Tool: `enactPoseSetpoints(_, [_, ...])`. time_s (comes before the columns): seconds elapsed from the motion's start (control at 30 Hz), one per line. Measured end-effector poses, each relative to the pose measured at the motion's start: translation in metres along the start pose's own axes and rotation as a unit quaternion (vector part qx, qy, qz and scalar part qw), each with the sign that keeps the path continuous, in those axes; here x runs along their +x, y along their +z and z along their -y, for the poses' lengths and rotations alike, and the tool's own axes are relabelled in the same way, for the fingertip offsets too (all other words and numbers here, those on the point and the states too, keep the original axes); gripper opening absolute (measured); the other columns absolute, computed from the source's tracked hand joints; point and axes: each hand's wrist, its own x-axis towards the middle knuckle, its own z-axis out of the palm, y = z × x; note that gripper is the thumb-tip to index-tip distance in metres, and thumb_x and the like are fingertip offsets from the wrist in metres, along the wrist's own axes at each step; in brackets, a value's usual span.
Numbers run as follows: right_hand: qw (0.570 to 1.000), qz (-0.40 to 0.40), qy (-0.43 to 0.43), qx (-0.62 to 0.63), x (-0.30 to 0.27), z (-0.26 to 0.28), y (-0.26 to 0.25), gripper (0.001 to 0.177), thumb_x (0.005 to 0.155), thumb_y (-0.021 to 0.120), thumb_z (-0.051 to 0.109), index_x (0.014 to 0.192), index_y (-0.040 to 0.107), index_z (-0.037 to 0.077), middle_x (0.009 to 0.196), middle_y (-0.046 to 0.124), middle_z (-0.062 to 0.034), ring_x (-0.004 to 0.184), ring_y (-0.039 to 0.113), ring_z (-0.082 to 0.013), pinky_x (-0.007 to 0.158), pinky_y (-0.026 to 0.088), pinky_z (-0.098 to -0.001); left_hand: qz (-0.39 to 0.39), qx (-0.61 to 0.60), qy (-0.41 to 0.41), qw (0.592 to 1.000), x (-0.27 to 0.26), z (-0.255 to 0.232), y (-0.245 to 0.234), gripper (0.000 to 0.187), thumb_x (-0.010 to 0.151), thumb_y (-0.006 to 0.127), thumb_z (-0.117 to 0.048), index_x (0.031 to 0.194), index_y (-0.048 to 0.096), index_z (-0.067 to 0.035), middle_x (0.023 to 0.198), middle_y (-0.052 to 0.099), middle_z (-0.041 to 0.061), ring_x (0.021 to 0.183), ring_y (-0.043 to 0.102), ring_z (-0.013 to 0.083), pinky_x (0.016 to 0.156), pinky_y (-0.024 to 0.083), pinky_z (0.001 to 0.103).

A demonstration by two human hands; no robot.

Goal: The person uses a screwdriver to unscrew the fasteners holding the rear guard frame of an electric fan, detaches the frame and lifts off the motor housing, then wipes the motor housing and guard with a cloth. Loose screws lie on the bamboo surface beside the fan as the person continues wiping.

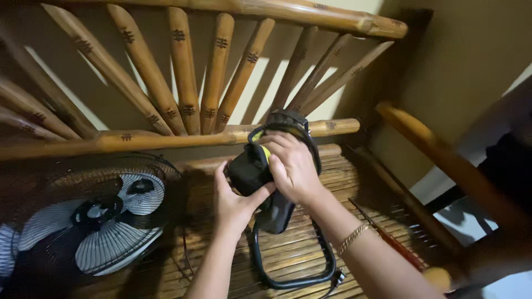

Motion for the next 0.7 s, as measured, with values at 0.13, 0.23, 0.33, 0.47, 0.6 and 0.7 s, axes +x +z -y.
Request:
enactPoseSetpoints(0.13, [0.996,-0.081,-0.013,0.036,-0.039,0.020,0.001,0.046,0.093,0.050,0.011,0.136,0.056,-0.006,0.146,0.054,-0.0231,0.142,0.048,-0.0438,0.120,0.036,-0.0539,0.045,-0.028,-0.003,0.999,-0.004,0.008,-0.003,0.099,0.059,0.096,-0.028,0.139,0.044,-0.004,0.125,0.065,0.010,0.114,0.064,0.0184,0.098,0.053,0.035])
enactPoseSetpoints(0.23, [0.997,-0.074,-0.028,0.013,-0.058,0.033,0.001,0.055,0.088,0.059,0.004,0.142,0.051,-0.005,0.152,0.047,-0.0260,0.144,0.041,-0.0477,0.119,0.033,-0.0539,0.060,-0.070,-0.030,0.995,-0.003,0.011,-0.008,0.088,0.072,0.085,-0.033,0.144,0.041,-0.008,0.128,0.064,0.011,0.115,0.063,0.0204,0.100,0.050,0.035])
enactPoseSetpoints(0.33, [0.999,-0.042,-0.023,-0.023,-0.054,0.028,0.000,0.058,0.081,0.068,0.004,0.138,0.057,0.002,0.147,0.053,-0.0231,0.140,0.047,-0.0441,0.117,0.039,-0.0506,0.062,-0.145,-0.104,0.982,0.001,0.012,-0.008,0.073,0.091,0.059,-0.048,0.152,0.036,-0.014,0.138,0.057,0.010,0.123,0.054,0.0216,0.106,0.042,0.036])
enactPoseSetpoints(0.47, [0.998,-0.046,0.023,-0.019,-0.036,0.019,0.000,0.047,0.087,0.072,0.010,0.131,0.059,0.002,0.139,0.059,-0.0197,0.133,0.054,-0.0408,0.112,0.045,-0.0468,0.059,-0.131,-0.059,0.988,0.008,0.015,-0.012,0.068,0.101,0.038,-0.056,0.153,0.038,-0.011,0.155,0.043,0.007,0.145,0.036,0.0186,0.119,0.023,0.035])
enactPoseSetpoints(0.6, [0.996,-0.055,0.064,0.019,-0.006,0.018,0.009,0.045,0.085,0.077,0.015,0.124,0.060,0.001,0.127,0.064,-0.0196,0.122,0.060,-0.0408,0.104,0.048,-0.0471,0.050,-0.096,-0.021,0.994,0.012,0.018,-0.009,0.068,0.102,0.042,-0.053,0.155,0.034,-0.010,0.156,0.042,0.008,0.146,0.035,0.0200,0.120,0.023,0.036])
enactPoseSetpoints(0.7, [0.992,-0.052,0.115,-0.003,0.015,0.026,0.024,0.035,0.083,0.074,0.012,0.117,0.066,0.006,0.117,0.069,-0.0151,0.114,0.063,-0.0380,0.100,0.051,-0.0464,0.048,-0.077,-0.056,0.994,0.011,0.019,-0.005,0.061,0.102,0.045,-0.048,0.148,0.044,-0.009,0.148,0.054,0.011,0.138,0.046,0.0226,0.116,0.033,0.037])
